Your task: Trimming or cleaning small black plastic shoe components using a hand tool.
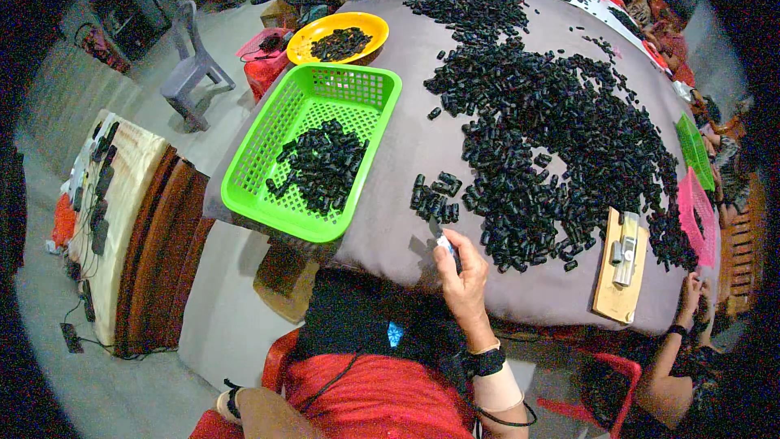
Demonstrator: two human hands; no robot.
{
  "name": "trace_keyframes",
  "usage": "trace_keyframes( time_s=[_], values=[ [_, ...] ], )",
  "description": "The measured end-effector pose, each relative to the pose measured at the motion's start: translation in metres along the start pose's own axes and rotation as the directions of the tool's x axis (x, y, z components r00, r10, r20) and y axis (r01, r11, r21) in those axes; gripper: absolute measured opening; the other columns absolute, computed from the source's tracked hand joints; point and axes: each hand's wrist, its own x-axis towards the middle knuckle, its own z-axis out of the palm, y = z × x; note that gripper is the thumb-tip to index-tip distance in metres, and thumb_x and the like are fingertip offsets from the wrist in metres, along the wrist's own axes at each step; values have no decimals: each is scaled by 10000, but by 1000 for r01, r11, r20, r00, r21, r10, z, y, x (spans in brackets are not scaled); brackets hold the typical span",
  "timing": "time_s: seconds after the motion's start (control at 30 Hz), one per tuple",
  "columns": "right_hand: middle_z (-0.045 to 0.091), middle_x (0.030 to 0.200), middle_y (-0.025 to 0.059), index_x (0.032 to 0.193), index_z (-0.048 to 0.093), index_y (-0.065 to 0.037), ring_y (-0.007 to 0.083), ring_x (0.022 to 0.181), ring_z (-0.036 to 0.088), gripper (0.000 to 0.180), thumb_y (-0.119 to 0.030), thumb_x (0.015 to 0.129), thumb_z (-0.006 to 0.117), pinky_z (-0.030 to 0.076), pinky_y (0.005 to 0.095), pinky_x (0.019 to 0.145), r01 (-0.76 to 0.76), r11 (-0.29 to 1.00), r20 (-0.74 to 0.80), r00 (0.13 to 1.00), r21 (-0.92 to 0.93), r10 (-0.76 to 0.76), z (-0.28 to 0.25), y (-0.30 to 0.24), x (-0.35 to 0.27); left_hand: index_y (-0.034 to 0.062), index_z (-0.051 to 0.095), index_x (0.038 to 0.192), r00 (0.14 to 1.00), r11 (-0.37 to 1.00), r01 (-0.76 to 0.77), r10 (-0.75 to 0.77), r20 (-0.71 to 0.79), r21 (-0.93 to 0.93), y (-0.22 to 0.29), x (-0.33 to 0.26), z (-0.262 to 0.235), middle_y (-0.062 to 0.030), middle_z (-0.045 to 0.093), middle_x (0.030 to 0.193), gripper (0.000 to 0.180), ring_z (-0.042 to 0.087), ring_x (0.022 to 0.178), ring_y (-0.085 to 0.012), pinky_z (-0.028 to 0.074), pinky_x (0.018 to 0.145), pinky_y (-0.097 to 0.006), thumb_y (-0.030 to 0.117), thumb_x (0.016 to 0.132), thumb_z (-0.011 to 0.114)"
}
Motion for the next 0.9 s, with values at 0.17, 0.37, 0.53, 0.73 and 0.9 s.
trace_keyframes(
  time_s=[0.17,0.37,0.53,0.73,0.9],
  values=[
    [593,822,50,1005,571,9,104,752,526,211,-115,835,556,429,248,688,-10,1000,1,1000,-4,10,-2,-1,0,-103,553,921,996,988,-87,83,-36,-126,8,12,-4,-201,580,863,217,559,746,-319,425,643,-384,104,859,539],
    [575,832,2,1030,562,16,64,754,497,237,-148,859,552,410,211,668,-171,951,4,984,257,176,-2,7,1,2,590,797,664,951,306,-242,-707,-39,10,19,-9,-122,630,803,127,608,700,-148,481,635,-252,69,735,678],
    [555,814,-27,1039,556,10,31,718,470,237,-152,865,552,395,177,643,-228,906,11,971,358,240,-14,4,2,24,588,781,768,954,185,10,-640,236,-4,24,-24,-75,615,721,90,601,643,-171,483,610,-272,80,752,651],
    [608,826,28,1006,576,3,78,750,533,241,-174,842,574,435,226,671,-102,973,-31,993,205,110,-1,5,3,20,518,754,949,948,-315,316,-15,51,32,46,20,-114,471,709,230,462,564,-255,346,475,-360,141,907,398],
    [623,807,80,992,579,-10,110,727,567,253,-196,820,592,454,258,639,-14,986,-59,998,168,25,-5,6,-1,59,515,791,952,938,-198,116,283,283,48,39,19,-92,485,777,157,485,615,-231,347,514,-315,152,882,429]
  ],
)
